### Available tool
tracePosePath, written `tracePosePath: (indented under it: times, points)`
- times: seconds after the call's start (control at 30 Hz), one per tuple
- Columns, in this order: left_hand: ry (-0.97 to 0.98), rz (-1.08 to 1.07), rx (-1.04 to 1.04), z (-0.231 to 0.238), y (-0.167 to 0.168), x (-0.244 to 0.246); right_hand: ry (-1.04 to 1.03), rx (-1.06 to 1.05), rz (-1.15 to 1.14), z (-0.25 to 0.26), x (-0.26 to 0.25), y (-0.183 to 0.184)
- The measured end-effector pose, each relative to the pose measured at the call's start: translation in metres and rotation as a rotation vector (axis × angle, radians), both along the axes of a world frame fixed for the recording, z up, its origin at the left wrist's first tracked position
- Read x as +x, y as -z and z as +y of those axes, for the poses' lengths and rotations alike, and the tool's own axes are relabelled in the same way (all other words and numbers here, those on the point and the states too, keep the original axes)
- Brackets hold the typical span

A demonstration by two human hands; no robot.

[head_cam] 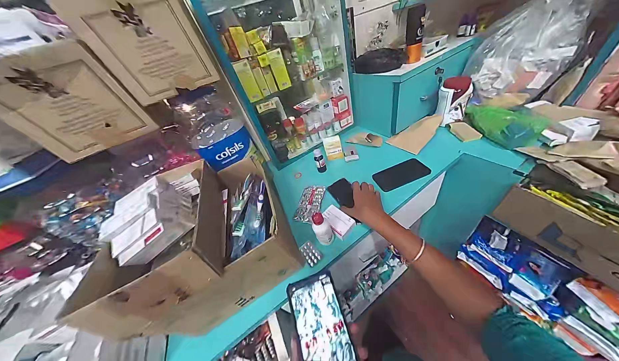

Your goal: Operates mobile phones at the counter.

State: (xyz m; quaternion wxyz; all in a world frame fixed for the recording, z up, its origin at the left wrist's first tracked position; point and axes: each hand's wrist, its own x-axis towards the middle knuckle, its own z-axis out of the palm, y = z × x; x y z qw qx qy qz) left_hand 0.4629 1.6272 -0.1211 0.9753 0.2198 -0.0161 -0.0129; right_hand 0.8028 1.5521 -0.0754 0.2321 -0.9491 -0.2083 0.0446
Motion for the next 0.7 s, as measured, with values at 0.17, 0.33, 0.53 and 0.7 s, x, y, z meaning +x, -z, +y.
tracePosePath:
  times: [0.17,0.33,0.53,0.7]
  points:
    - [0.245,-0.044,-0.085,0.029,-0.008,0.053,0.078,-0.098,0.095,-0.029,-0.026,-0.013]
    - [0.481,-0.019,-0.119,0.04,-0.013,0.06,0.247,0.027,0.21,-0.049,-0.043,-0.008]
    - [0.663,0.087,-0.106,0.012,-0.013,0.049,0.429,0.384,0.264,-0.129,-0.143,0.031]
    - [0.868,0.172,0.033,-0.078,0.0,0.035,0.703,0.841,0.151,-0.255,-0.311,0.059]
